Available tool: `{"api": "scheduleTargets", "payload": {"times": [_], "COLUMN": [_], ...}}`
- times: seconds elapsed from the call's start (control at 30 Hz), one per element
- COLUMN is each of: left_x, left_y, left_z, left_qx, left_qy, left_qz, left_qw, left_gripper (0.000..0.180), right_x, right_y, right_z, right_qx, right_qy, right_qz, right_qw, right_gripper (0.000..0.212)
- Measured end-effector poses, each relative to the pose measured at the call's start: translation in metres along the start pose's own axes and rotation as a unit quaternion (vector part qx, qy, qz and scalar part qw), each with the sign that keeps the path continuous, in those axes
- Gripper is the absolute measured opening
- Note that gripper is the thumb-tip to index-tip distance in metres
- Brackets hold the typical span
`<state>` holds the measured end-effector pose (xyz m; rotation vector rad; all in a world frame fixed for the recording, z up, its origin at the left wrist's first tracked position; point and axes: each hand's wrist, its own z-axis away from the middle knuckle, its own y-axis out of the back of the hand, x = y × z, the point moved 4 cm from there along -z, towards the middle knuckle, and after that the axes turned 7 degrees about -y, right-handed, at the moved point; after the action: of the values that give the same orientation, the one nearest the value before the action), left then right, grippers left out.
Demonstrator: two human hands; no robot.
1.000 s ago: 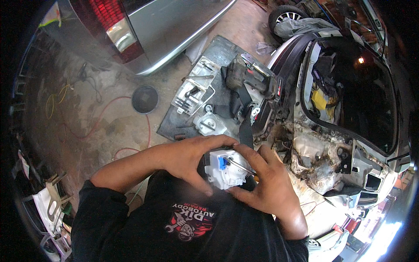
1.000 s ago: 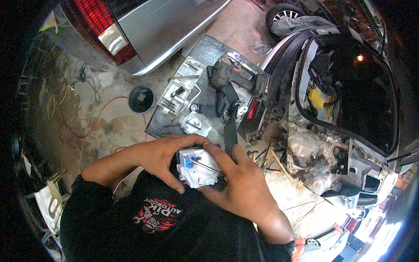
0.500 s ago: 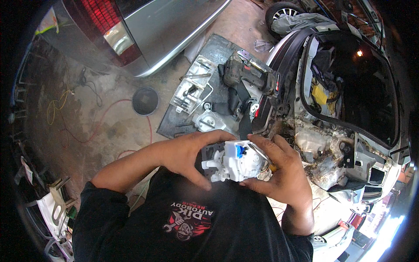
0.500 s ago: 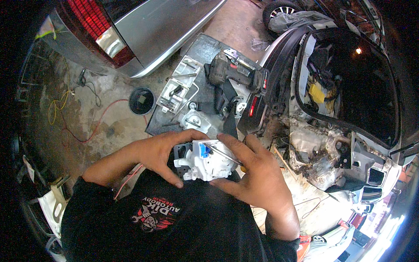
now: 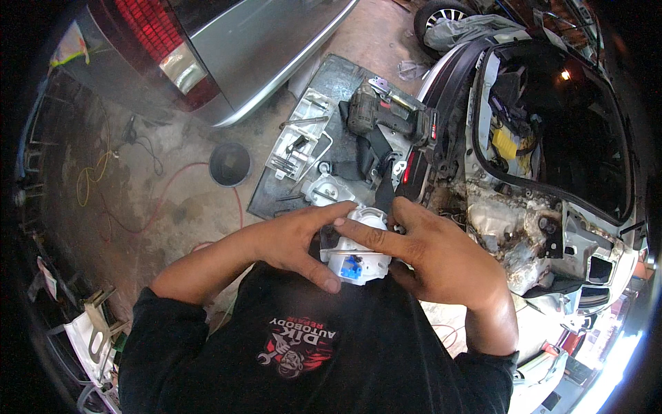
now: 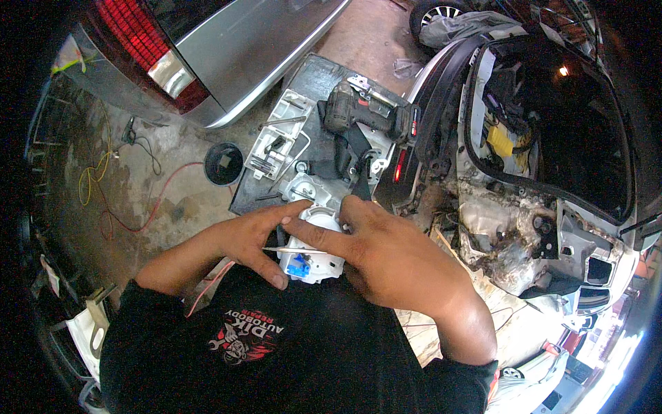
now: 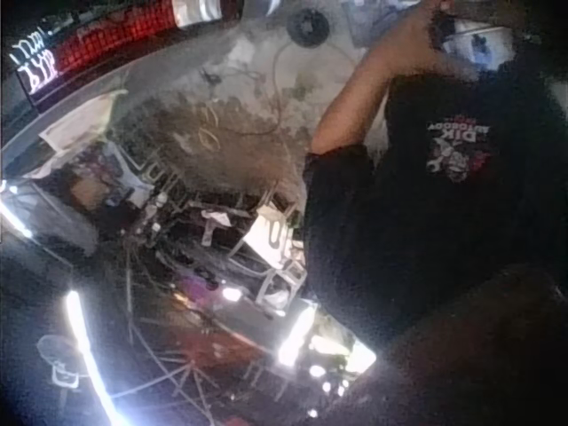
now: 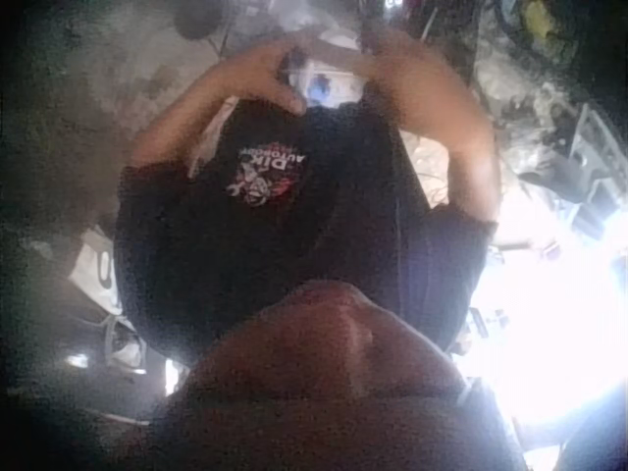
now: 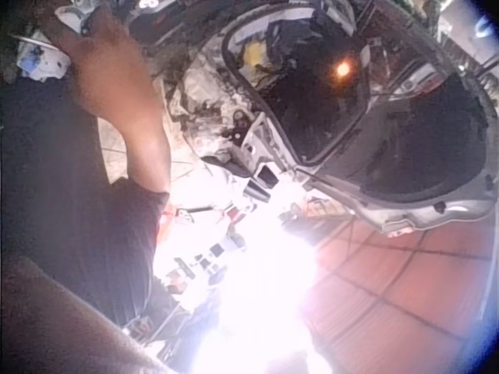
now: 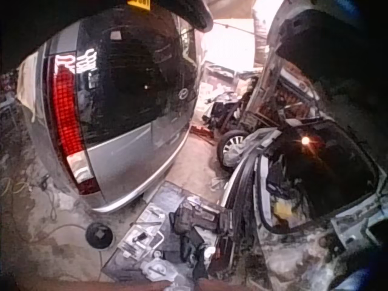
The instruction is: The person cleans a small metallic car part with a white cloth, then uses a yellow-handled screwdriver to adjust or remove components from the part. The person repeatedly manipulates the part and tool, focusing on specific areas of the assembly.
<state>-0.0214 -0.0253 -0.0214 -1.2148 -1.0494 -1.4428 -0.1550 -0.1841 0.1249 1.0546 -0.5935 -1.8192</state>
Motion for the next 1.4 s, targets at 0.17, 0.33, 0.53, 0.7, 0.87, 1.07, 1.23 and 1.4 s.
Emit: {"api": "scheduleTargets", "payload": {"times": [0.17, 0.33, 0.53, 0.7, 0.87, 1.07, 1.23, 1.4], "left_x": [-0.012, -0.017, -0.014, -0.018, -0.023, -0.011, -0.009, -0.009], "left_y": [-0.002, -0.001, 0.007, 0.007, 0.006, 0.004, 0.005, 0.001], "left_z": [-0.001, -0.006, -0.019, -0.024, -0.025, -0.024, -0.022, -0.022], "left_qx": [0.02, 0.008, -0.041, -0.07, -0.048, -0.057, -0.057, -0.068], "left_qy": [-0.086, -0.105, -0.121, -0.089, -0.123, -0.093, -0.087, -0.091], "left_qz": [0.008, 0.031, 0.023, 0.072, 0.07, 0.101, 0.054, 0.12], "left_qw": [0.996, 0.994, 0.992, 0.991, 0.989, 0.989, 0.993, 0.986], "left_gripper": [0.15, 0.146, 0.139, 0.136, 0.128, 0.131, 0.135, 0.136], "right_x": [0.005, 0.01, 0.034, 0.027, 0.022, 0.016, 0.011, 0.006], "right_y": [-0.01, -0.022, 0.007, 0.006, 0.0, -0.001, 0.003, 0.004], "right_z": [0.003, -0.004, 0.002, 0.004, 0.002, 0.0, 0.003, 0.001], "right_qx": [0.088, 0.116, 0.122, 0.084, 0.077, 0.065, 0.067, 0.041], "right_qy": [0.025, 0.0, 0.031, -0.03, -0.038, -0.035, -0.019, -0.037], "right_qz": [-0.138, -0.104, -0.144, -0.121, -0.116, -0.103, -0.109, -0.099], "right_qw": [0.986, 0.988, 0.981, 0.989, 0.99, 0.992, 0.992, 0.994], "right_gripper": [0.115, 0.115, 0.097, 0.094, 0.093, 0.093, 0.093, 0.093]}}
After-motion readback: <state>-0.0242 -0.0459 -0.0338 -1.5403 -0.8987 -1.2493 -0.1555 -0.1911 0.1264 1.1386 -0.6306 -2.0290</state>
